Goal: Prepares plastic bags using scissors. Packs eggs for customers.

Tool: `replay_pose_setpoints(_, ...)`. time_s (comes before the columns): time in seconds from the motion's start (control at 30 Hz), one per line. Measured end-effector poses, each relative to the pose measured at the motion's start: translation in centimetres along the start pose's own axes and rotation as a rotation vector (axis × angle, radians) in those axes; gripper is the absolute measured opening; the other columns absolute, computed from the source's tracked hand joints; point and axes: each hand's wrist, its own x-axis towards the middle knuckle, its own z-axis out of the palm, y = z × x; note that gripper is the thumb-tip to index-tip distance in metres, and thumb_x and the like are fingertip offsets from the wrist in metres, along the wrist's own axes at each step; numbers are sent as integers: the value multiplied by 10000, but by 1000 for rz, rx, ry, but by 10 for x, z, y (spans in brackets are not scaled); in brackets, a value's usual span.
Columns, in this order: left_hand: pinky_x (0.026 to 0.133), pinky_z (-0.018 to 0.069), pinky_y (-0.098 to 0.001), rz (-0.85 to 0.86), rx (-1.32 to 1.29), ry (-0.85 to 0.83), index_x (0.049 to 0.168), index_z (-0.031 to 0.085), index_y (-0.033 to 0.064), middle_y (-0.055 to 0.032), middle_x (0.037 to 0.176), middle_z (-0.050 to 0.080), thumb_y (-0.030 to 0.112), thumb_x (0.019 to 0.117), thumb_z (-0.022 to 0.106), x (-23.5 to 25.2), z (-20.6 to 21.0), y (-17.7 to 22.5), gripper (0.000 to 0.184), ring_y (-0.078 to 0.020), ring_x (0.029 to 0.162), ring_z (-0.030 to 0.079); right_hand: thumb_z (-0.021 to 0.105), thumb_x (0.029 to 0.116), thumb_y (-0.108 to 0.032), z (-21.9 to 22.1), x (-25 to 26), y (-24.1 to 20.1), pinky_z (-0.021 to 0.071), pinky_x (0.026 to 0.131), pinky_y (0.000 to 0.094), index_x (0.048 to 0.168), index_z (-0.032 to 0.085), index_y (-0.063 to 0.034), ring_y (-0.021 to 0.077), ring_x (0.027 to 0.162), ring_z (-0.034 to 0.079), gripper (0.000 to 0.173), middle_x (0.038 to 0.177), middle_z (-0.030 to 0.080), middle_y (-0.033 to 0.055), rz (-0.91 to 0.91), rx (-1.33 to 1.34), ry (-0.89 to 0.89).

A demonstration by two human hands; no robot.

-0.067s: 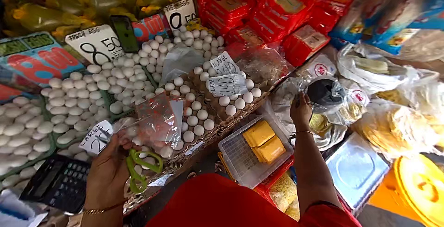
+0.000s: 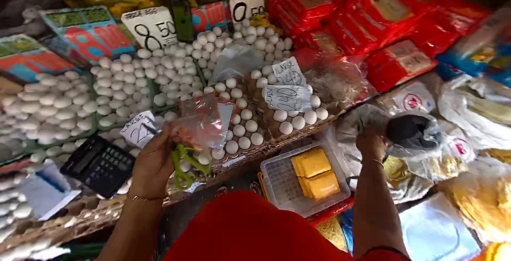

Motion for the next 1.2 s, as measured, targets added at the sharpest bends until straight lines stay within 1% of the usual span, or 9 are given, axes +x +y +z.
replay_pose_setpoints(0.1, 633, 558, -199, 20, 63, 63, 1124, 647, 120, 50, 809, 632, 213, 1093, 461, 7, 18, -1, 210, -35, 667, 615, 532, 1018, -166, -2, -16, -45, 203, 1237, 571, 1466, 464, 105, 508, 1489, 293, 529, 1561, 341, 372, -238, 287, 212)
replay_pose_setpoints(0.2, 628, 537, -195, 100, 103, 95, 1197, 649, 109, 55, 837, 633, 195, 1081, 475, 11, 36, -3, 226, -33, 668, 595, 547, 1006, -98, -8, -77, -121, 498, 1051, 386, 1357, 523, 168, 329, 1261, 593, 441, 1387, 545, 343, -654, 705, 168)
replay_pose_setpoints(0.27, 604, 522, -189, 140, 167, 84, 1189, 648, 136, 67, 819, 634, 241, 1072, 514, 10, 47, -6, 207, -17, 646, 581, 553, 1020, -123, -9, -123, -170, 552, 959, 288, 1275, 582, 156, 158, 1133, 656, 379, 1272, 641, 244, -916, 913, -91)
replay_pose_setpoints(0.43, 583, 512, -183, 292, 237, 69, 1063, 688, 161, 65, 777, 631, 288, 1054, 576, 16, 62, -23, 170, -13, 625, 573, 630, 984, -199, 6, -218, -263, 584, 933, 352, 1146, 733, 26, 188, 1047, 708, 296, 1115, 739, 148, -1366, 867, -309)
replay_pose_setpoints(0.57, 655, 538, -218, 375, 142, 97, 1016, 705, 121, 29, 827, 663, 239, 1047, 594, 25, 60, -31, 165, -49, 701, 614, 643, 949, -285, 33, -246, -292, 539, 1009, 476, 1272, 676, 21, 325, 1185, 662, 445, 1246, 696, 190, -1321, 611, -178)
replay_pose_setpoints(0.7, 695, 545, -226, 414, 71, 76, 1043, 721, 106, 18, 867, 682, 205, 1036, 612, 26, 54, -26, 147, -55, 748, 628, 635, 925, -368, 36, -256, -302, 522, 911, 572, 1235, 650, 44, 328, 994, 718, 516, 1086, 740, 171, -1235, 534, -146)
replay_pose_setpoints(0.8, 857, 569, -287, 443, 113, 47, 1136, 715, 91, 0, 1080, 715, 224, 1042, 603, 21, 44, -12, 198, -77, 951, 671, 574, 945, -379, 37, -249, -297, 452, 928, 639, 1246, 651, 56, 300, 953, 702, 534, 1025, 737, 150, -1216, 530, -396)
replay_pose_setpoints(0.97, 1089, 476, -374, 535, 204, 164, 1231, 707, 70, -37, 1526, 493, 259, 1048, 581, 22, 9, 17, 291, -158, 1350, 510, 534, 956, -296, 48, -222, -250, 546, 919, 309, 1333, 619, 15, 93, 1046, 648, 496, 1198, 685, 86, -898, 723, -1150)
replay_pose_setpoints(1.2, 672, 534, -215, 78, 81, 252, 1219, 642, 58, -4, 936, 679, 192, 1076, 524, 15, -57, -50, 230, -58, 725, 621, 706, 892, -444, 76, -200, -159, 549, 858, 253, 1354, 631, -54, 80, 937, 660, 609, 1084, 714, 7, -624, 1097, -1435)
